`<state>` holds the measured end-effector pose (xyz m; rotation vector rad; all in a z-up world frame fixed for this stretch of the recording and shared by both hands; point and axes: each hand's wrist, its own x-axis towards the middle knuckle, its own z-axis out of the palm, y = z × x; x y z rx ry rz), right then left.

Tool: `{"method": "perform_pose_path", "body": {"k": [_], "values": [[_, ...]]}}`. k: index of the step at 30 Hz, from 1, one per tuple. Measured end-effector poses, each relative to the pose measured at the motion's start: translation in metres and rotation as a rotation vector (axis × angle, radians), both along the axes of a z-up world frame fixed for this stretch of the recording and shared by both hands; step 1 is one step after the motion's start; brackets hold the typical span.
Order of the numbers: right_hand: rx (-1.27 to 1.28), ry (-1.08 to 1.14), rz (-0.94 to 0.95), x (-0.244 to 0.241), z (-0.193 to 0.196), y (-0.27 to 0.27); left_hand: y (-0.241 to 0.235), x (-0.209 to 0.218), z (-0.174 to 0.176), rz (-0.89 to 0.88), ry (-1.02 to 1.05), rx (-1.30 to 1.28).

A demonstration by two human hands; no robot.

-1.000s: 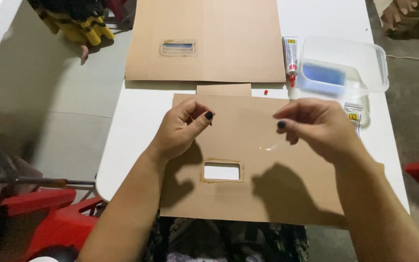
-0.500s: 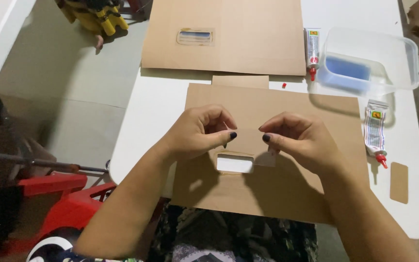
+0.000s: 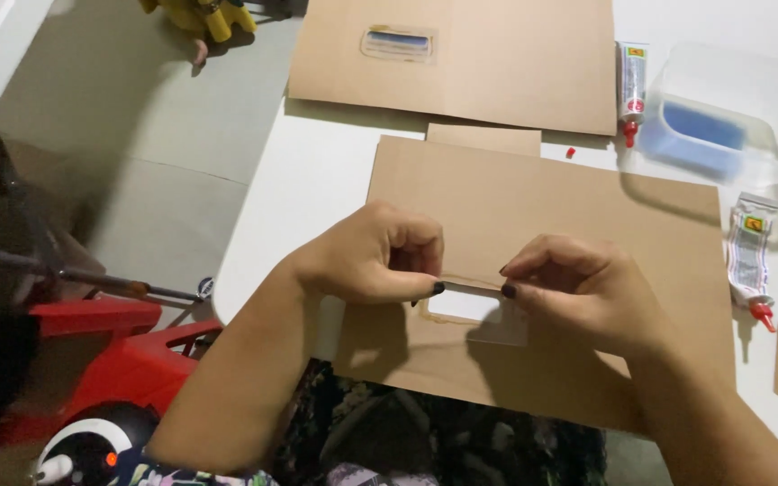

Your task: Applying glue to a cardboard cutout and attaching a transparent plastic window to assemble a package.

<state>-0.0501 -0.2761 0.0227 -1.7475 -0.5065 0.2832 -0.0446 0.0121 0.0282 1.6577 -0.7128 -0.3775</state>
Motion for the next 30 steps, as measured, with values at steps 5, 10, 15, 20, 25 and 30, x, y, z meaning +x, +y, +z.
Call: {"method": "perform_pose_path", "body": {"k": [5, 10, 15, 20, 25, 30], "values": [[-0.114, -0.074, 0.017, -0.005, 0.003, 0.004, 0.001, 0.0, 0.005, -0.007, -0.14, 0.062], [-0.238, -0.192, 0.026, -0.007, 0.008, 0.008, -0.001, 0.003, 0.002, 0.024, -0.337, 0.271], [-0.145, -0.179, 0.013, -0.006, 0.006, 0.008, -0.002, 0.006, -0.006, 0.096, -0.395, 0.229], [-0.244, -0.289, 0.019, -0.004, 0.007, 0.01, -0.003, 0.009, -0.009, 0.097, -0.393, 0.277], [-0.298, -0.311, -0.021, -0.001, 0.002, 0.007, -0.005, 0.011, -0.013, 0.101, -0.413, 0.319], [-0.352, -0.315, 0.005, 0.006, -0.003, 0.002, -0.006, 0.011, -0.013, 0.099, -0.424, 0.406]]}}
